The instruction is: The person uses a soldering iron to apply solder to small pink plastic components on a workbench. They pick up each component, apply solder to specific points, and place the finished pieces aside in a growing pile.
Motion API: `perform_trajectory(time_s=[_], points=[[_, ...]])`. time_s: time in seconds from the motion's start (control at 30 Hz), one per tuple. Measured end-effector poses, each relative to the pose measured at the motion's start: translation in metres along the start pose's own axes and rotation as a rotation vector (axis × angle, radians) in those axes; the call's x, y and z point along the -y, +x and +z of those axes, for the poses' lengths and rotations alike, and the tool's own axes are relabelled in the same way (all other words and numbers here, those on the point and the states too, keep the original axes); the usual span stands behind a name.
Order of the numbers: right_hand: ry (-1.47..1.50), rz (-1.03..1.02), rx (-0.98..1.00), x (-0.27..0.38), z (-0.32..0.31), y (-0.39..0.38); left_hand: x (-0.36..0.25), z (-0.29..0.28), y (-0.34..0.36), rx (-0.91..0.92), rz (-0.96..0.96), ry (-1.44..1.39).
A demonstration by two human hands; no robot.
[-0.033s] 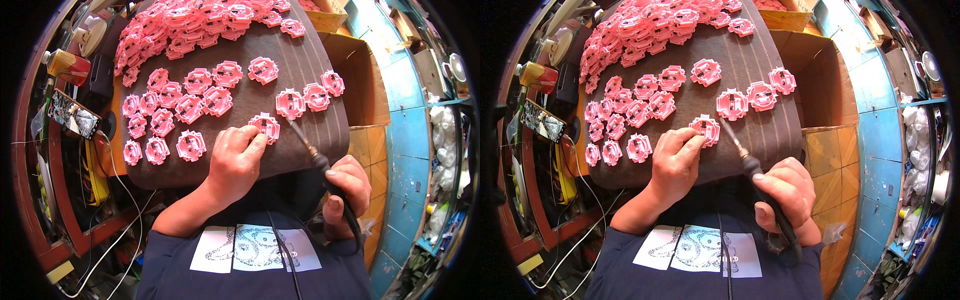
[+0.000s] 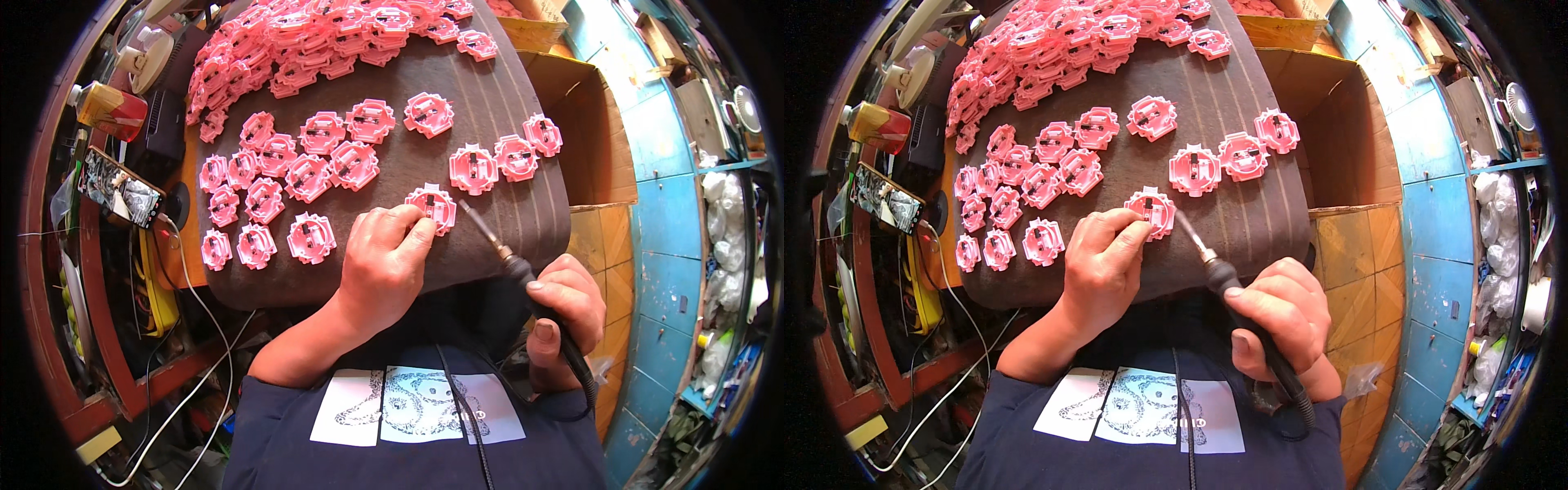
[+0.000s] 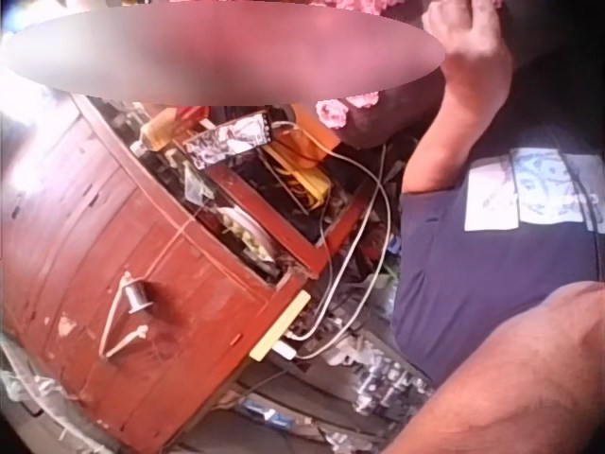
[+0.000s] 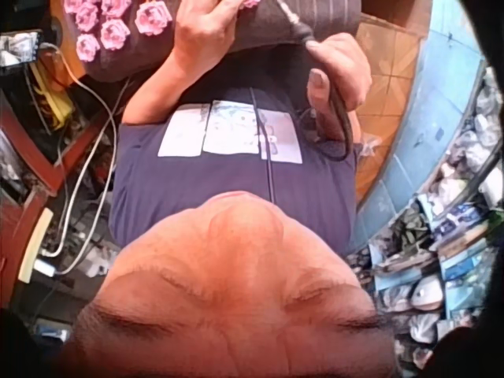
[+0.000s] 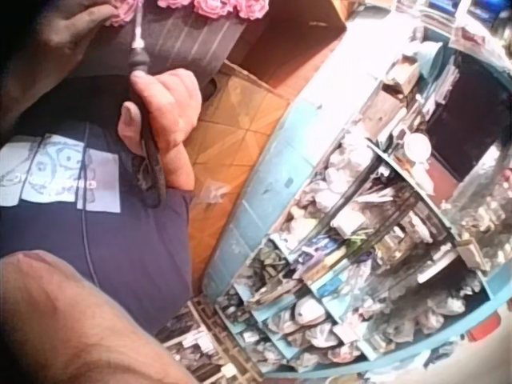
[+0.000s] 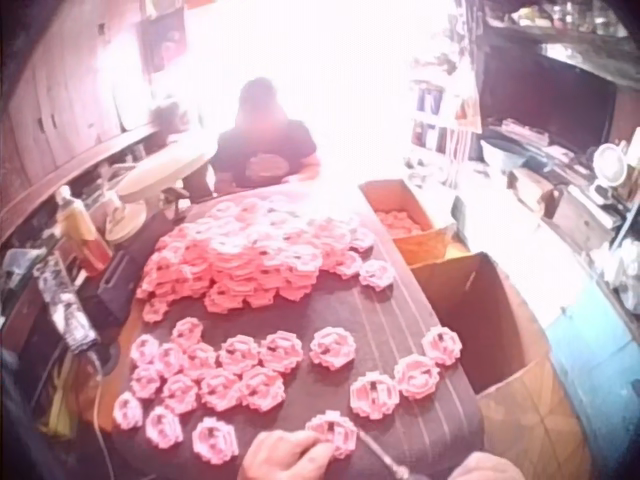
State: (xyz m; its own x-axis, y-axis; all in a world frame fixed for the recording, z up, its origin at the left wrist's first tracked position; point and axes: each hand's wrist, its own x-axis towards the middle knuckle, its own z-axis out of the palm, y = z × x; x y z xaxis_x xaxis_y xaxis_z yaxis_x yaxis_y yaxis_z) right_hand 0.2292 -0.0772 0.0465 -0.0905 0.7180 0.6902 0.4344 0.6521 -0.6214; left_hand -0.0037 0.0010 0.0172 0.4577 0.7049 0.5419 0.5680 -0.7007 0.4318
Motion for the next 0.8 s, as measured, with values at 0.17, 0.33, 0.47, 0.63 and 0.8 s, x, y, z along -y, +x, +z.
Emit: perform_trajectory(time_s=[0.17,0.33,0.47,0.63,0.8], points=[[0.019,-0.038,0.054,-0.0052,0.0059,0.0033,-0.0003,0.0030,0.0027,-0.006,0.031,-0.005],[0.020,-0.035,0.085,-0.0046,0.0069,0.0036,-0.0030,-0.0006,0.0033,0.015,0.001,-0.007],[0.001,-0.033,0.091,-0.0041,0.0047,0.0028,0.0021,0.0025,0.0003,-0.024,-0.042,-0.105],[0.011,-0.032,0.072,-0.0046,0.0049,0.0023,0.0027,0.0020,-0.0010,-0.028,-0.034,-0.107],[0.010,-0.025,0.070,-0.0035,0.0054,0.0020,-0.0003,-0.0021,0.0026,0.027,-0.024,-0.067]])
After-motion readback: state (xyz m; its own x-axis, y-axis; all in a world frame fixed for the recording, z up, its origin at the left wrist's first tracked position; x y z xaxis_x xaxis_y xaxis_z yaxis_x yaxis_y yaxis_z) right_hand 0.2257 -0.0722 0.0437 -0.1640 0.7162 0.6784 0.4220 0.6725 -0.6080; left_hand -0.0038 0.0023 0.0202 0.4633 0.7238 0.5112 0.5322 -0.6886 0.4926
